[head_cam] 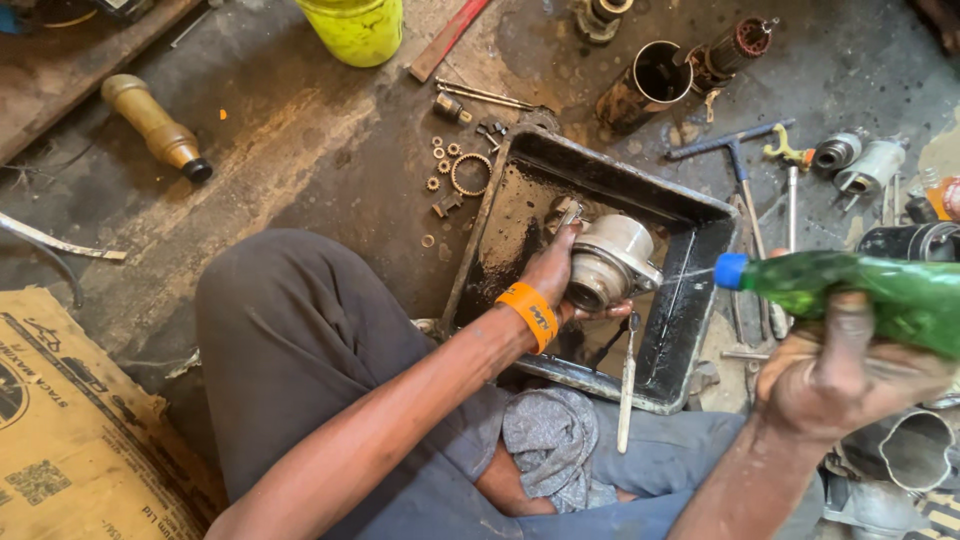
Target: The person sits on the workshop floor and scrubs greasy metal components, including a brake drum and a cylindrical part, with a brush in a black tray. They pour liquid from a green plastic bottle over the parts to rinse them, rotating each part to clean different sides, and set cleaned parts aside.
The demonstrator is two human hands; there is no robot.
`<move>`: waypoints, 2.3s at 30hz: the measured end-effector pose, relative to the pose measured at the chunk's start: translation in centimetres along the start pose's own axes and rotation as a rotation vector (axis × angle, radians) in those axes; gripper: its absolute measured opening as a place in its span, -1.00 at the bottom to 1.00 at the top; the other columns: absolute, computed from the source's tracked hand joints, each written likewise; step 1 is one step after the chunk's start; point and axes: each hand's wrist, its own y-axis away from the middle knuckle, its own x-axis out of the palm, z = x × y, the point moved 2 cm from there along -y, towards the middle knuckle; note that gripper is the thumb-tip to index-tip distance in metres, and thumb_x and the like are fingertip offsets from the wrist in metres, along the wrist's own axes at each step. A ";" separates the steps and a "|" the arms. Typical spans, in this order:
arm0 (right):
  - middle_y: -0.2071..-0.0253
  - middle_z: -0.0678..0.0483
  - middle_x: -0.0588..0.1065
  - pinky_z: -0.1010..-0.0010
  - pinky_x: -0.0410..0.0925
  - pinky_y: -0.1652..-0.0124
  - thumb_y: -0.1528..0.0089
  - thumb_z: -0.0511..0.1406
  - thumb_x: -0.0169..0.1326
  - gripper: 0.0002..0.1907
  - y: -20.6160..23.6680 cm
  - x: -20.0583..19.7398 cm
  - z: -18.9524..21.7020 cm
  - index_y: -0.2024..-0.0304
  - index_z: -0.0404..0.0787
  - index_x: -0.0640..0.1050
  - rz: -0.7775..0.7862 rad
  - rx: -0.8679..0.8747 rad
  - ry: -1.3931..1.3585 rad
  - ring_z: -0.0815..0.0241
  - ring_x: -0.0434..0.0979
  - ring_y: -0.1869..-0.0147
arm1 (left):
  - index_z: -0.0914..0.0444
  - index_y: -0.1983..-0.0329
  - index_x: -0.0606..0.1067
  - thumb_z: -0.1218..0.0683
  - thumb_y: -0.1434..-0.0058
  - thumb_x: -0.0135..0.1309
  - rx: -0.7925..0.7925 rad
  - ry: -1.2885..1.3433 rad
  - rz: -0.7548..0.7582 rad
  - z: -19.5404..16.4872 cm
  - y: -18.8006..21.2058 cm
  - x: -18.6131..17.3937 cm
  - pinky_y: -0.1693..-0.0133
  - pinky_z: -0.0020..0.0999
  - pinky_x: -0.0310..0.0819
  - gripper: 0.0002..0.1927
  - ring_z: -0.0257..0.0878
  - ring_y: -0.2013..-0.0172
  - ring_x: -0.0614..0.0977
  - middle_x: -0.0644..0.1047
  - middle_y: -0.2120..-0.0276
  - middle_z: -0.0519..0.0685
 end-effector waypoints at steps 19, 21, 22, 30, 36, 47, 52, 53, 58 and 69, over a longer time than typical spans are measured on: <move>-0.20 -0.11 0.34 0.31 0.49 -0.22 -0.40 -0.48 0.27 -0.36 -0.6 1.2 0.0 -0.35 -0.34 0.17 -0.094 -0.048 0.028 0.11 0.44 -0.17 | 0.12 -0.40 0.23 -0.12 0.27 0.53 0.903 -1.609 -0.289 -1.6 8.4 6.1 -0.14 0.10 0.44 0.14 0.30 -0.20 0.47 0.46 -0.19 0.29; -0.18 -0.11 0.35 0.30 0.50 -0.20 -0.38 -0.49 0.27 -0.37 -0.5 0.8 -0.3 -0.34 -0.35 0.17 -0.108 -0.020 0.007 0.09 0.43 -0.14 | 0.13 -0.39 0.19 -0.12 0.32 0.55 0.974 -1.674 -0.295 -1.7 8.7 6.5 -0.16 0.15 0.38 0.19 0.35 -0.21 0.44 0.41 -0.23 0.33; -0.16 -0.12 0.35 0.26 0.53 -0.19 -0.36 -0.50 0.27 -0.36 -0.6 0.4 -0.6 -0.32 -0.36 0.18 -0.127 -0.005 -0.026 0.07 0.44 -0.11 | 0.15 -0.37 0.18 -0.14 0.34 0.55 0.965 -1.697 -0.313 -1.6 8.8 6.7 -0.18 0.18 0.35 0.20 0.34 -0.18 0.45 0.38 -0.23 0.35; -0.12 -0.10 0.35 0.32 0.51 -0.08 -0.39 -0.48 0.31 -0.36 -0.6 -0.5 -0.9 -0.33 -0.34 0.18 -0.081 -0.027 0.056 0.07 0.45 -0.06 | 0.09 -0.39 0.26 -0.05 0.26 0.51 0.800 -1.818 -0.259 -1.6 9.0 6.5 -0.22 0.17 0.31 0.09 0.41 -0.20 0.41 0.32 -0.28 0.39; -0.11 -0.07 0.35 0.30 0.48 -0.14 -0.34 -0.45 0.28 -0.39 -0.8 2.0 -0.2 -0.29 -0.38 0.22 -0.091 0.021 0.079 0.10 0.46 -0.11 | 0.12 -0.39 0.26 0.02 0.17 0.46 0.886 -1.884 -0.173 -1.9 9.3 7.0 -0.18 0.27 0.34 0.01 0.48 -0.20 0.37 0.29 -0.23 0.41; -0.14 -0.10 0.35 0.32 0.44 -0.15 -0.35 -0.49 0.27 -0.33 -1.4 2.2 -0.6 -0.39 -0.39 0.21 -0.084 0.001 0.039 0.11 0.42 -0.10 | 0.26 -0.38 0.21 0.18 0.08 0.32 0.975 -1.993 -0.104 -1.4 9.5 6.8 -0.13 0.21 0.46 -0.08 0.45 -0.21 0.36 0.32 -0.22 0.26; -0.13 -0.10 0.36 0.15 0.51 -0.14 -0.25 -0.47 0.24 -0.38 -1.4 2.6 -1.0 -0.27 -0.37 0.22 -0.118 0.088 0.016 0.06 0.48 -0.12 | 0.27 -0.39 0.20 0.19 0.14 0.33 0.942 -2.020 -0.097 -1.3 9.6 6.8 -0.12 0.30 0.39 -0.03 0.49 -0.19 0.33 0.33 -0.19 0.22; -0.10 -0.09 0.37 0.06 0.55 -0.14 -0.19 -0.45 0.23 -0.38 -1.1 2.6 -1.0 -0.21 -0.36 0.22 -0.130 0.129 0.009 0.04 0.52 -0.13 | 0.27 -0.39 0.19 0.19 0.15 0.34 0.969 -2.017 -0.099 -1.3 9.7 6.8 -0.15 0.33 0.36 -0.03 0.49 -0.19 0.33 0.34 -0.17 0.22; -0.18 -0.12 0.37 0.36 0.40 -0.24 -0.36 -0.49 0.25 -0.38 -0.9 2.8 -1.9 -0.38 -0.36 0.24 -0.069 0.039 0.097 0.12 0.40 -0.17 | 0.21 -0.36 0.22 0.11 0.10 0.37 0.909 -1.991 -0.048 -0.8 9.3 6.4 -0.14 0.28 0.34 -0.07 0.49 -0.18 0.36 0.33 -0.19 0.28; -0.15 -0.11 0.38 0.32 0.47 -0.18 -0.32 -0.54 0.25 -0.40 -0.9 1.1 -0.7 -0.30 -0.42 0.23 -0.122 0.027 0.012 0.11 0.44 -0.12 | 0.19 -0.26 0.37 -0.10 0.12 0.45 0.978 -1.863 -0.142 -1.4 10.0 6.9 -0.29 0.20 0.22 -0.13 0.35 -0.02 0.52 0.47 0.01 0.32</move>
